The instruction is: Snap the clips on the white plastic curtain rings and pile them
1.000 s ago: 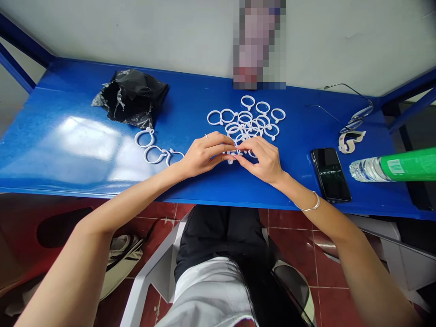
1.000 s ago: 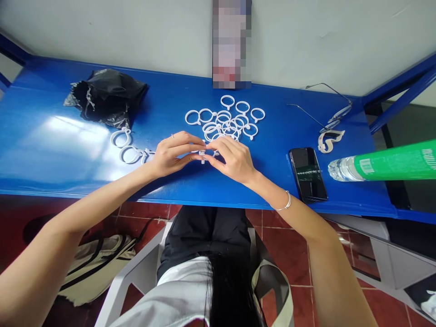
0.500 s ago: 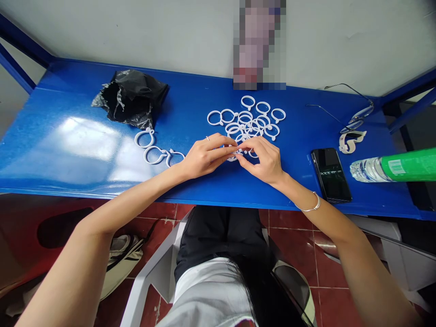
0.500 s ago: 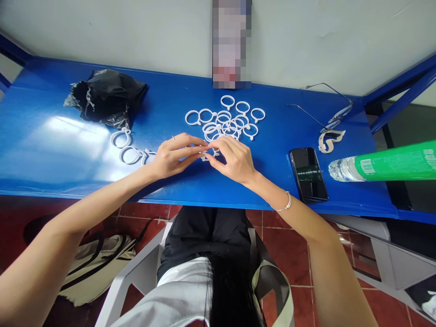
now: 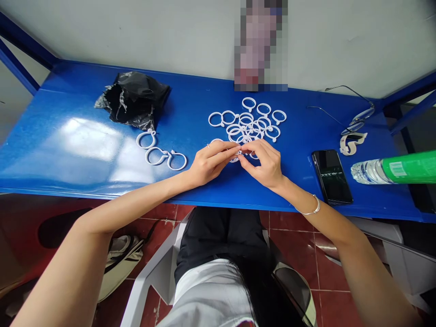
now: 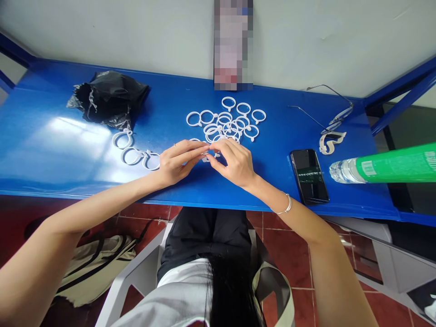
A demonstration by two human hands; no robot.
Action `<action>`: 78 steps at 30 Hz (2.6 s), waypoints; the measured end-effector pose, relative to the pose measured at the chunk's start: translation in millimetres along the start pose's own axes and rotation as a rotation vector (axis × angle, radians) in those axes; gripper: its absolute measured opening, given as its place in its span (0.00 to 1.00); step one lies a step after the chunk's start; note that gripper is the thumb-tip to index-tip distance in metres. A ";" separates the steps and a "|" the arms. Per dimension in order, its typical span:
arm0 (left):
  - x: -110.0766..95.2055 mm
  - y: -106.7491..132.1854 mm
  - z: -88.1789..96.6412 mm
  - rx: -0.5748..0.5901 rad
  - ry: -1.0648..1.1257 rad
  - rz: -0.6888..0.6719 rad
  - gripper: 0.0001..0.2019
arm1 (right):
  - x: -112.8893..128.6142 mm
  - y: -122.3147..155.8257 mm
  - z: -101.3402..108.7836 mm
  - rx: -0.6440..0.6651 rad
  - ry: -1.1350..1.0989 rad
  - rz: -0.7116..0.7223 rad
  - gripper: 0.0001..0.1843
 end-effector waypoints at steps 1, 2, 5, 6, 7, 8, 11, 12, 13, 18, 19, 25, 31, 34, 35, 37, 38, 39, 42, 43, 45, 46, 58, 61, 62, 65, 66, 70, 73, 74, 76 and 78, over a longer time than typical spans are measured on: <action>-1.4 -0.5 0.1 -0.014 0.011 0.006 0.16 | 1.2 0.1 -0.1 -0.006 -0.009 -0.005 0.04; -2.6 -1.0 0.2 -0.026 0.023 0.014 0.16 | 2.6 0.4 -0.1 -0.016 -0.017 -0.004 0.04; -5.5 -2.3 1.5 -0.061 0.045 0.030 0.19 | 6.3 1.2 -0.2 -0.048 -0.025 0.010 0.03; -6.2 -2.6 2.0 -0.070 0.041 0.036 0.20 | 6.9 1.5 -0.3 -0.054 -0.025 0.013 0.03; -6.8 -3.0 2.5 -0.073 0.032 0.045 0.22 | 7.1 1.7 -0.4 -0.057 -0.027 0.014 0.02; -7.2 -3.4 2.9 -0.070 0.021 0.058 0.24 | 6.9 1.8 -0.6 -0.057 -0.032 0.012 0.02; -8.5 -4.6 3.1 -0.043 -0.012 0.072 0.30 | 5.7 1.7 -1.4 -0.053 -0.054 0.003 0.03; -9.0 -4.8 2.8 -0.033 -0.023 0.067 0.30 | 5.5 1.5 -1.7 -0.051 -0.055 -0.001 0.02; -9.6 -4.9 2.4 -0.029 -0.035 0.060 0.31 | 5.4 1.3 -1.9 -0.050 -0.052 -0.005 0.02; -11.0 -4.6 -0.5 0.002 -0.055 0.011 0.32 | 6.6 0.8 -1.0 -0.079 -0.044 0.020 0.01; -10.9 -5.1 -0.6 0.018 -0.051 -0.004 0.32 | 6.4 0.8 -0.5 -0.083 -0.051 0.022 0.02; -2.3 -10.7 6.8 0.143 0.052 0.055 0.36 | 5.5 1.9 4.6 -0.114 -0.145 0.083 0.04; 4.9 -11.2 13.3 0.200 0.188 0.076 0.29 | 6.0 3.7 5.9 -0.156 -0.132 0.133 0.05; 5.3 -10.6 16.0 0.163 0.155 0.084 0.26 | 5.2 3.8 6.3 -0.180 -0.088 0.143 0.05; 5.7 -10.5 16.7 0.155 0.125 0.100 0.26 | 4.9 3.8 6.6 -0.189 -0.074 0.153 0.05; 7.2 -10.1 18.1 0.144 0.049 0.132 0.25 | 3.5 3.4 6.4 -0.182 -0.026 0.148 0.04; 8.1 -9.8 18.7 0.138 0.010 0.140 0.25 | 2.4 3.0 5.9 -0.168 0.005 0.129 0.03; 9.2 -9.5 19.3 0.129 -0.026 0.139 0.25 | 1.3 2.7 5.3 -0.151 0.034 0.108 0.02; 13.3 -8.0 19.7 0.112 -0.102 0.126 0.25 | -1.0 1.7 3.5 -0.112 0.065 0.072 0.02; 15.0 -7.5 19.3 0.112 -0.117 0.124 0.25 | -1.2 1.5 3.3 -0.111 0.063 0.077 0.02; 18.0 -6.4 18.1 0.117 -0.132 0.118 0.26 | -0.9 1.1 3.4 -0.121 0.064 0.097 0.03; 19.1 -5.9 17.6 0.118 -0.132 0.111 0.26 | -0.6 0.9 3.5 -0.128 0.069 0.108 0.03; 23.3 -7.4 17.6 0.155 -0.150 0.126 0.25 | -2.2 -1.1 2.1 -0.002 0.202 0.060 0.09; 22.1 -8.6 18.4 0.147 -0.114 0.147 0.26 | -1.2 -0.5 2.9 -0.036 0.194 0.106 0.08; 21.7 -9.1 18.6 0.148 -0.091 0.156 0.26 | -1.2 -0.1 3.1 -0.046 0.187 0.117 0.08; 20.6 -10.4 18.7 0.159 -0.004 0.163 0.29 | -3.3 0.7 2.4 -0.034 0.167 0.097 0.09; 20.4 -10.7 18.5 0.164 0.020 0.161 0.30 | -4.2 0.9 2.1 -0.025 0.162 0.085 0.09; 21.2 -10.4 17.0 0.191 0.051 0.168 0.30 | -5.6 1.3 1.6 -0.010 0.159 0.069 0.10; 22.5 -9.0 16.5 0.200 0.028 0.181 0.27 | -5.8 0.5 1.1 0.016 0.176 0.043 0.12; 23.2 -8.4 16.3 0.204 0.015 0.188 0.27 | -5.9 0.2 0.8 0.026 0.181 0.033 0.13; 25.2 -7.1 15.7 0.219 -0.011 0.202 0.27 | -6.0 -0.1 0.1 0.041 0.188 0.030 0.14; 27.4 -5.9 14.8 0.230 -0.031 0.205 0.27 | -5.9 -0.1 -0.8 0.051 0.189 0.048 0.14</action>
Point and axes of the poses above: each hand's wrist, its own y-axis away from the middle knuckle, its own z-axis out of the back of the hand, x = y × z, the point moved 3 cm from there along -y, towards the middle knuckle, and after that the axes turned 15 degrees about x, right-handed, at the moved point
